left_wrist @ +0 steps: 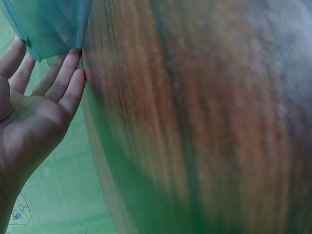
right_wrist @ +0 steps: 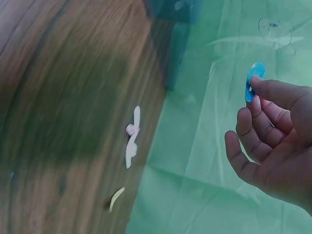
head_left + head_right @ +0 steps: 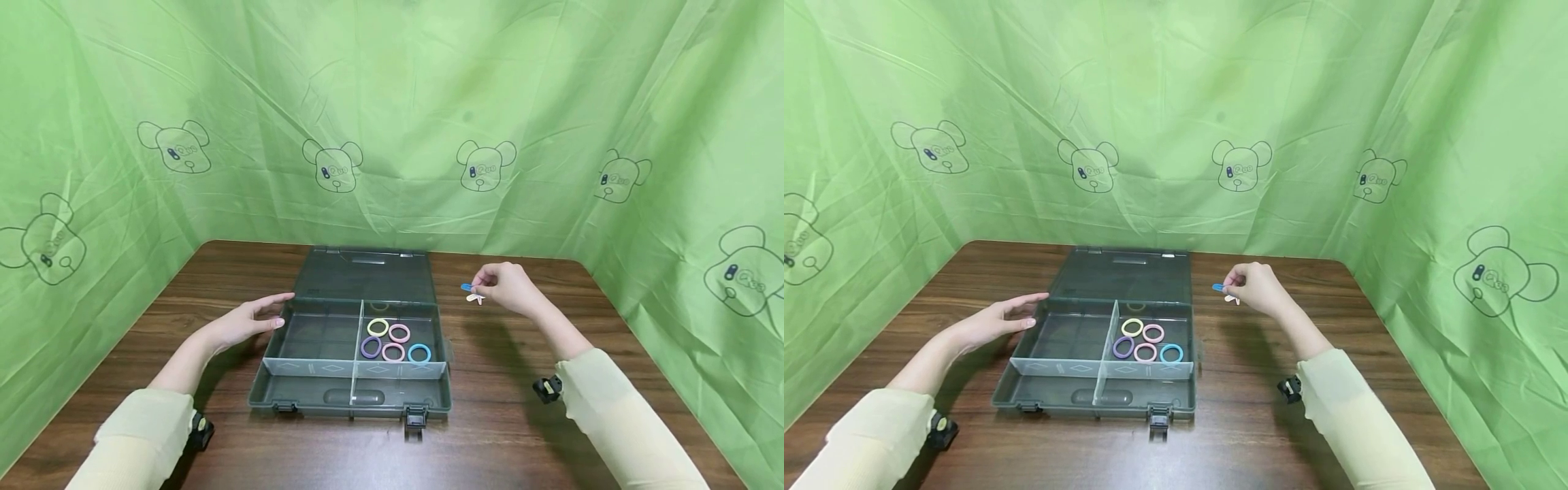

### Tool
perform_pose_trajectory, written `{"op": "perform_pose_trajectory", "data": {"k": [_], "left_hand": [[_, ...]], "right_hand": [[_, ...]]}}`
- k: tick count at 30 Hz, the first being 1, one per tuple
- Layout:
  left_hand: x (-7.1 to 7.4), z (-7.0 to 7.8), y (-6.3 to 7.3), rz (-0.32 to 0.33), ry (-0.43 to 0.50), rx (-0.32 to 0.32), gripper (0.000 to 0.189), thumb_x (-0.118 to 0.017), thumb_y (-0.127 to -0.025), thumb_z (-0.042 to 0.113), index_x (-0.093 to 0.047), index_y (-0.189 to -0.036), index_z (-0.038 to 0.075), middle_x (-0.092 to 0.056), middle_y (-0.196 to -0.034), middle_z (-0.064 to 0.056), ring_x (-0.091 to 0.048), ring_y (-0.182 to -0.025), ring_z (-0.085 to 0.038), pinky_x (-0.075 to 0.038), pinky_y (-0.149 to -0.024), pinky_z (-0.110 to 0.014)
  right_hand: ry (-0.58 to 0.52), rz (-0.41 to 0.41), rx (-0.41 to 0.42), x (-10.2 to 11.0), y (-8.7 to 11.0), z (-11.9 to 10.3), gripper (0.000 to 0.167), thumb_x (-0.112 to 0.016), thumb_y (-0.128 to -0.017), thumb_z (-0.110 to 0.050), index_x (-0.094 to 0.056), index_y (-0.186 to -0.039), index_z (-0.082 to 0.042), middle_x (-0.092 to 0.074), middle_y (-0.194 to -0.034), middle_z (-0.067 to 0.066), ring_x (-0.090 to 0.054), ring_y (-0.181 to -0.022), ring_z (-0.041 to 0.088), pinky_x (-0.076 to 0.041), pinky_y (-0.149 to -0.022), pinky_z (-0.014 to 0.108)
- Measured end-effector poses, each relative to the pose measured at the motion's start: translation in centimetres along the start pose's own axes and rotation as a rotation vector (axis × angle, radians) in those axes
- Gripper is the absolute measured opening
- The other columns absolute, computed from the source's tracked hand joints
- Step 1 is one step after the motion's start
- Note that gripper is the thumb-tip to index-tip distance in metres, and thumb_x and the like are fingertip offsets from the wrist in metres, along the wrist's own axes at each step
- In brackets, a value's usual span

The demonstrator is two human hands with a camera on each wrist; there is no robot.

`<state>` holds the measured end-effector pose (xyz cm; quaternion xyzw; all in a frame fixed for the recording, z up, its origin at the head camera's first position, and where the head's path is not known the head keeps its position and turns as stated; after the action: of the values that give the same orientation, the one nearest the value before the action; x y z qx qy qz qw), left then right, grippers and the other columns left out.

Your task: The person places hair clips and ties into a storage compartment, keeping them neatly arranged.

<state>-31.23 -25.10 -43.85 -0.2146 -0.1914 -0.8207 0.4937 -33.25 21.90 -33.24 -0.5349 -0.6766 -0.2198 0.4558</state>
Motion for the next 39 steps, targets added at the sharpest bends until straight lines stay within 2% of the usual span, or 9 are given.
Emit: {"op": "perform_pose_trajectory", "data": {"k": [8,12,23,30,39], "left_hand": [[0.1,0.3,0.2,-0.003,0.004,0.001,0.059,-0.057,-0.096,0.026,-0.031,-0.148,0.022,-0.037,-0.144,-0.023,-0.034,-0.132,-0.04,-0.031,-0.102,-0.058],[0.1,0.6,0.3,-0.01,0.007,-0.005,0.059,-0.057,-0.096,0.025,-0.031,-0.148,0.021,-0.037,-0.144,-0.024,-0.034,-0.132,-0.041,-0.031,-0.101,-0.058],[0.0,0.1,0.0,-0.006,0.006,0.006,0.06,-0.057,-0.096,0.026,-0.03,-0.149,0.021,-0.037,-0.144,-0.022,-0.035,-0.132,-0.039,-0.031,-0.102,-0.057],[0.1,0.2,0.1,0.003,0.003,0.009,0.059,-0.057,-0.095,0.025,-0.031,-0.149,0.021,-0.038,-0.144,-0.023,-0.036,-0.131,-0.04,-0.031,-0.101,-0.057],[0.0,0.4,0.1,-0.008,-0.007,-0.003,0.059,-0.056,-0.096,0.025,-0.03,-0.149,0.019,-0.037,-0.143,-0.024,-0.035,-0.131,-0.041,-0.031,-0.101,-0.058]], "right_hand": [[-0.05,-0.039,0.014,-0.4,-0.9,-3.3,0.007,-0.072,-0.083,-0.017,-0.068,-0.08,-0.012,-0.066,-0.072,0.0,-0.057,-0.051,0.009,-0.047,-0.054,0.027],[-0.072,-0.041,0.035,-0.6,-1.6,-4.9,0.007,-0.073,-0.083,-0.019,-0.069,-0.08,-0.014,-0.066,-0.073,-0.003,-0.055,-0.056,0.009,-0.046,-0.052,0.026],[-0.171,-0.099,0.096,-1.8,-3.6,-9.1,0.008,-0.073,-0.082,-0.021,-0.072,-0.083,-0.013,-0.07,-0.076,-0.004,-0.059,-0.068,0.01,-0.045,-0.066,0.028],[-0.269,-0.186,0.108,-3.2,-4.5,-11.2,0.007,-0.073,-0.083,-0.02,-0.071,-0.085,-0.013,-0.069,-0.077,-0.002,-0.057,-0.071,0.012,-0.045,-0.068,0.028],[-0.342,-0.264,0.19,-5.8,-5.8,-14.1,0.007,-0.074,-0.083,-0.019,-0.072,-0.087,-0.013,-0.068,-0.077,-0.001,-0.059,-0.072,0.012,-0.047,-0.068,0.025]]}}
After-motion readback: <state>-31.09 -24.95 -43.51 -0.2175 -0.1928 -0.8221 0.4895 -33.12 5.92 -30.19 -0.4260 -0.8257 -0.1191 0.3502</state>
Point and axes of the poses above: each hand's wrist, its own y-axis away from the middle knuckle, its own x-axis out of the back of the hand, z = x × y, the point moved 6 cm from there along -y, towards the middle knuckle
